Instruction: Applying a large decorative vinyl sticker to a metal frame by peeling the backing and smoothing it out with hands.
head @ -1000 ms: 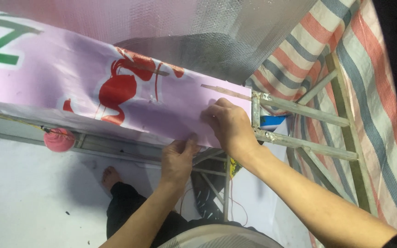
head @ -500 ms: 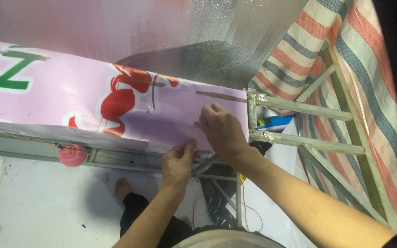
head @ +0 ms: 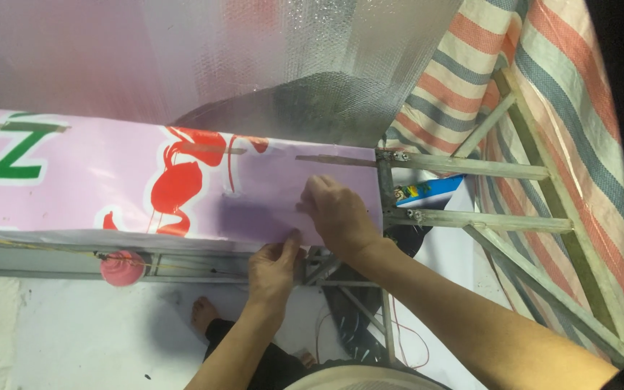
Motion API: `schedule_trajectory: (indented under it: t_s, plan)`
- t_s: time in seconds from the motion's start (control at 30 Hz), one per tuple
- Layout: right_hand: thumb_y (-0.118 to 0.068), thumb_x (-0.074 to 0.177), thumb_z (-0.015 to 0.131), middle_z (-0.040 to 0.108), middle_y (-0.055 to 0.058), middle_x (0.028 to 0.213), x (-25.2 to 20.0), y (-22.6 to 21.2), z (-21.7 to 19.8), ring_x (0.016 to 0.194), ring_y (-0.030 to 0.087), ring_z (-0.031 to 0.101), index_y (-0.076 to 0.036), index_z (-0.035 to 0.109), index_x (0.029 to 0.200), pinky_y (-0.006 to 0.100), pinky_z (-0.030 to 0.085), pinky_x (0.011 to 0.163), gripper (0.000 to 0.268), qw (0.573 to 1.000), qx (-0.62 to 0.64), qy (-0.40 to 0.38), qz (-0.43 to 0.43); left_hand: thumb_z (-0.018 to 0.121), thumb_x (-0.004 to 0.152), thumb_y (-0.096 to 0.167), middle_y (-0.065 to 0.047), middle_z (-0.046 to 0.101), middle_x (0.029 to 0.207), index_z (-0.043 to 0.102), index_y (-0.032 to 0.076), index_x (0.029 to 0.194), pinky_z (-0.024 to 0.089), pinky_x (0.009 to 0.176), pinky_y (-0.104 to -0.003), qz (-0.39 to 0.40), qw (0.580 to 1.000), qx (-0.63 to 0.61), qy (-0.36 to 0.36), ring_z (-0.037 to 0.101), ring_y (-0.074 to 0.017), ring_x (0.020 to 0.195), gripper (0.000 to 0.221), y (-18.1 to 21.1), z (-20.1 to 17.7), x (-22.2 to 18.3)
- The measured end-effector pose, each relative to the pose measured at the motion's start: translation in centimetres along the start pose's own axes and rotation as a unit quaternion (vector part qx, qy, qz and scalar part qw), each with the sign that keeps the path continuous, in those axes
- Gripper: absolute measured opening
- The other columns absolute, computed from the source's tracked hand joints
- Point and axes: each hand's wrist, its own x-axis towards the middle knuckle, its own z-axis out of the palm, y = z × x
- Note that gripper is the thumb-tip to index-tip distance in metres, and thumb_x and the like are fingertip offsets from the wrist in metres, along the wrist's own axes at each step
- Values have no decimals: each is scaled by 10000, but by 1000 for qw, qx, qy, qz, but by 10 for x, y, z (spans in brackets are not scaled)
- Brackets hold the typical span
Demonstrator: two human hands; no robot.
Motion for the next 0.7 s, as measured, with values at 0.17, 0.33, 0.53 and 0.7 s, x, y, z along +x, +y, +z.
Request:
schedule_trajectory:
  t_s: [0.17, 0.33, 0.53, 0.7]
  plan:
    - [-265, 944, 769, 624, 66, 776, 4, 10, 21, 607, 275, 586, -102, 524, 834, 432, 479, 546, 314, 1000, -13, 10, -15, 728, 928, 361, -68, 714, 781, 769, 56, 848, 496, 798, -320, -14, 996, -87, 25, 619, -173, 756, 318, 37, 0, -29]
    - [-201, 964, 692, 667, 103, 898, 1, -4, -4, 726, 300, 635, -84, 576, 969, 443, 498, 633, 164, 999, 30, -35, 10, 748, 919, 305, -68, 717, 838, 781, 66, 953, 548, 837, -330, -30, 994, -101, 27, 666, -192, 811, 243, 33, -1, -18]
    - [-150, 910, 725, 680, 90, 893, 1, 5, -13, 767, 268, 652, -96, 663, 912, 406, 501, 669, 83, 997, 75, -30, -19, 744, 924, 318, -84, 726, 847, 747, 62, 952, 515, 763, -338, -47, 993, -109, 16, 661, -203, 795, 258, 32, -1, -19]
    - [-114, 928, 715, 653, 98, 881, 0, -1, -18, 741, 277, 620, -64, 596, 886, 410, 483, 642, 135, 995, 83, -34, -32, 735, 936, 309, -91, 719, 808, 738, 65, 936, 527, 736, -340, -48, 991, -127, 15, 669, -210, 772, 243, 37, 0, -26]
